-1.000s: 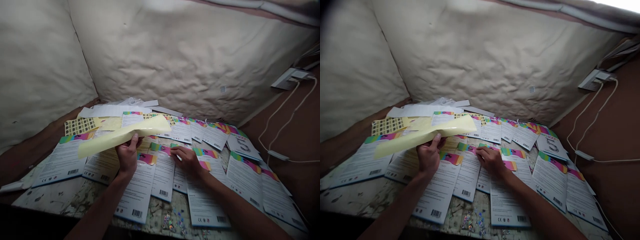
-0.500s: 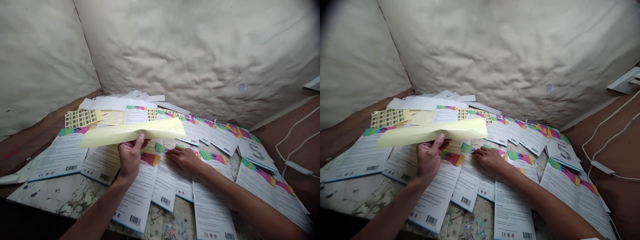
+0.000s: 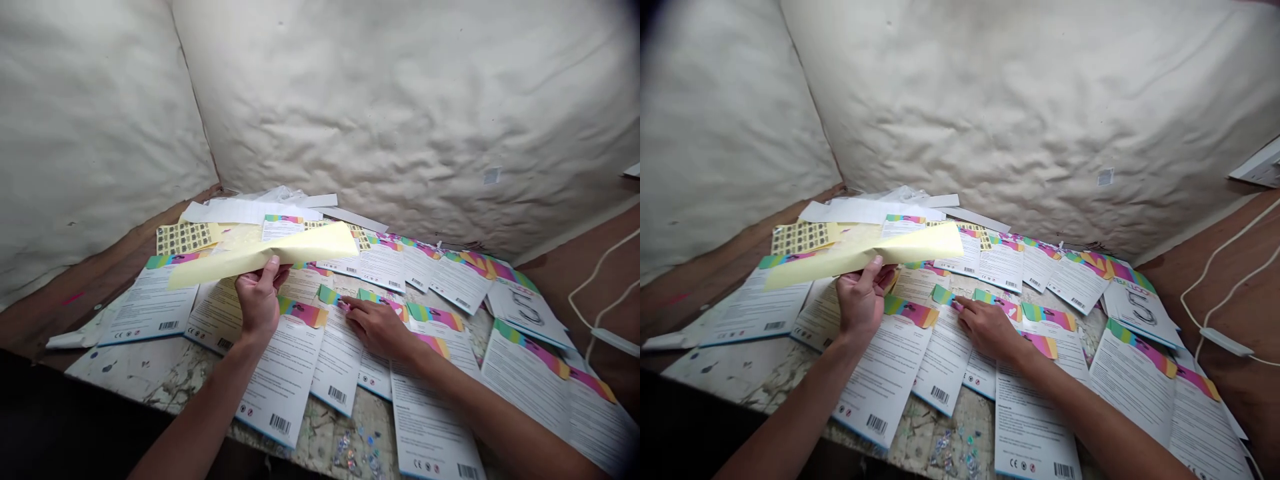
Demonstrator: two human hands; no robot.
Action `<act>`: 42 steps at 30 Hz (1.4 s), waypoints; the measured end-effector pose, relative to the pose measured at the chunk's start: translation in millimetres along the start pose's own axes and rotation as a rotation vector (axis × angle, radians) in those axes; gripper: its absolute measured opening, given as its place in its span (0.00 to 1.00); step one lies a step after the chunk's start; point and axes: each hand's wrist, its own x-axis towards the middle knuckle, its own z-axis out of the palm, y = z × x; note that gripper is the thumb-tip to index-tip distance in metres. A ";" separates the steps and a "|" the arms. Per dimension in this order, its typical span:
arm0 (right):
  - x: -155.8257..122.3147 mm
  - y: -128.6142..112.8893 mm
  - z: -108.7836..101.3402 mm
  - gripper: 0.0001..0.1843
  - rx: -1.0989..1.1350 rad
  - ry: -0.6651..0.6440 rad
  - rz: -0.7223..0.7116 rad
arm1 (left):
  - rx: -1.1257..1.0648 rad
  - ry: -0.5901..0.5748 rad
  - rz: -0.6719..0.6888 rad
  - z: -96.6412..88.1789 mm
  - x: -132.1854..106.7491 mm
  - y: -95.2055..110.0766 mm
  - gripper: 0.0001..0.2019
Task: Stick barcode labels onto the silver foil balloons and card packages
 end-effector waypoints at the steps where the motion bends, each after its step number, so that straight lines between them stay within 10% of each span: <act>1: 1.9 -0.9 -3.9 0.11 0.070 0.035 0.046 | -0.011 0.007 -0.008 -0.8 1.7 0.6 0.17; 6: 23.0 -6.9 -24.5 0.24 0.908 0.169 0.510 | -0.023 -0.089 -0.171 -3.2 -4.7 -6.2 0.18; 11: 39.6 -3.9 -24.0 0.29 1.489 0.277 0.599 | 0.131 -0.270 -0.287 -3.9 -18.7 -18.8 0.16; 25: 37.4 -17.4 -16.0 0.29 1.402 0.395 0.641 | 0.233 -0.336 -0.440 -4.5 -26.1 -39.1 0.20; 30: 32.8 -6.5 -17.0 0.48 0.869 0.592 0.633 | 0.332 -0.351 -0.360 -7.9 -26.9 -42.3 0.21; 34: 27.7 -14.0 -29.2 0.29 0.213 0.659 0.263 | 0.459 -0.397 -0.297 -7.5 -30.2 -38.2 0.21; 37: 26.6 -25.7 -33.3 0.14 0.162 0.455 0.009 | 0.488 -0.486 -0.319 -4.5 -34.9 -33.7 0.21; 42: 26.7 -32.3 -25.5 0.11 0.241 0.345 -0.007 | 0.614 -0.572 -0.176 -1.9 -39.6 -30.7 0.19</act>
